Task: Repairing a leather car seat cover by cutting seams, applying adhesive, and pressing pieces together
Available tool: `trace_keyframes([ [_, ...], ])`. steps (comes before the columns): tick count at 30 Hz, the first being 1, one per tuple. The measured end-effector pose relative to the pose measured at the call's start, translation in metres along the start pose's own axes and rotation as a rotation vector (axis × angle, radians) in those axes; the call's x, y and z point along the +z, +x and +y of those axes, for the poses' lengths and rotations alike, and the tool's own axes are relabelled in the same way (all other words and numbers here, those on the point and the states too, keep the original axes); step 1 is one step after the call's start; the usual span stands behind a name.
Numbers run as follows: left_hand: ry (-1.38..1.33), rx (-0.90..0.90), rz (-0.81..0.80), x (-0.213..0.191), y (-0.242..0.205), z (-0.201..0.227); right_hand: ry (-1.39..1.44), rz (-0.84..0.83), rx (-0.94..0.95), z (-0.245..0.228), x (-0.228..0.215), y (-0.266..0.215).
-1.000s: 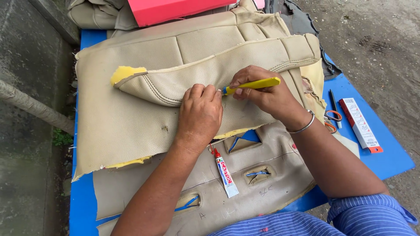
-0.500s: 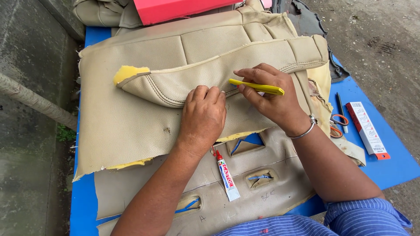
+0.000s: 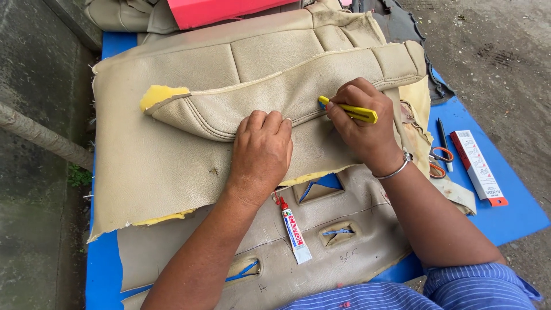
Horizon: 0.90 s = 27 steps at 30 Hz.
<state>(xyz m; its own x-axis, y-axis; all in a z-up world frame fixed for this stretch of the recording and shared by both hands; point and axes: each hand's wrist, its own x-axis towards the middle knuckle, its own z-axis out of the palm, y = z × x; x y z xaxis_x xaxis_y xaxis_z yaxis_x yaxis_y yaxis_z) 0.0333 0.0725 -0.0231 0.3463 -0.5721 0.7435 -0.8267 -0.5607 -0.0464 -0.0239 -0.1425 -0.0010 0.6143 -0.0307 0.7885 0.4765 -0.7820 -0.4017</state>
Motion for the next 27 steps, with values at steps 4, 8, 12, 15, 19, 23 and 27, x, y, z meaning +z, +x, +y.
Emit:
trace_keyframes([
  [4,0.002,-0.043,-0.065,-0.012,0.005,0.007,-0.013,-0.004,0.044,0.0,0.004,0.0],
  [8,0.047,-0.061,-0.176,-0.012,0.019,0.02,0.099,0.02,0.211,0.009,0.003,-0.004],
  [12,0.159,-0.114,-0.372,0.0,0.039,0.024,0.069,-0.031,0.259,0.003,0.004,0.0],
  [15,0.138,-0.018,-0.262,0.007,0.057,0.026,-0.014,-0.061,0.324,-0.001,0.0,0.004],
  [19,-0.081,-0.15,-0.365,0.031,0.041,0.034,-0.007,-0.073,0.347,0.003,-0.002,0.003],
  [23,-0.065,-0.142,-0.321,0.024,0.024,0.039,0.017,-0.034,0.313,0.003,0.005,-0.004],
  [27,-0.046,-0.13,-0.276,0.035,0.014,0.035,-0.024,-0.035,0.214,0.007,-0.005,-0.005],
])
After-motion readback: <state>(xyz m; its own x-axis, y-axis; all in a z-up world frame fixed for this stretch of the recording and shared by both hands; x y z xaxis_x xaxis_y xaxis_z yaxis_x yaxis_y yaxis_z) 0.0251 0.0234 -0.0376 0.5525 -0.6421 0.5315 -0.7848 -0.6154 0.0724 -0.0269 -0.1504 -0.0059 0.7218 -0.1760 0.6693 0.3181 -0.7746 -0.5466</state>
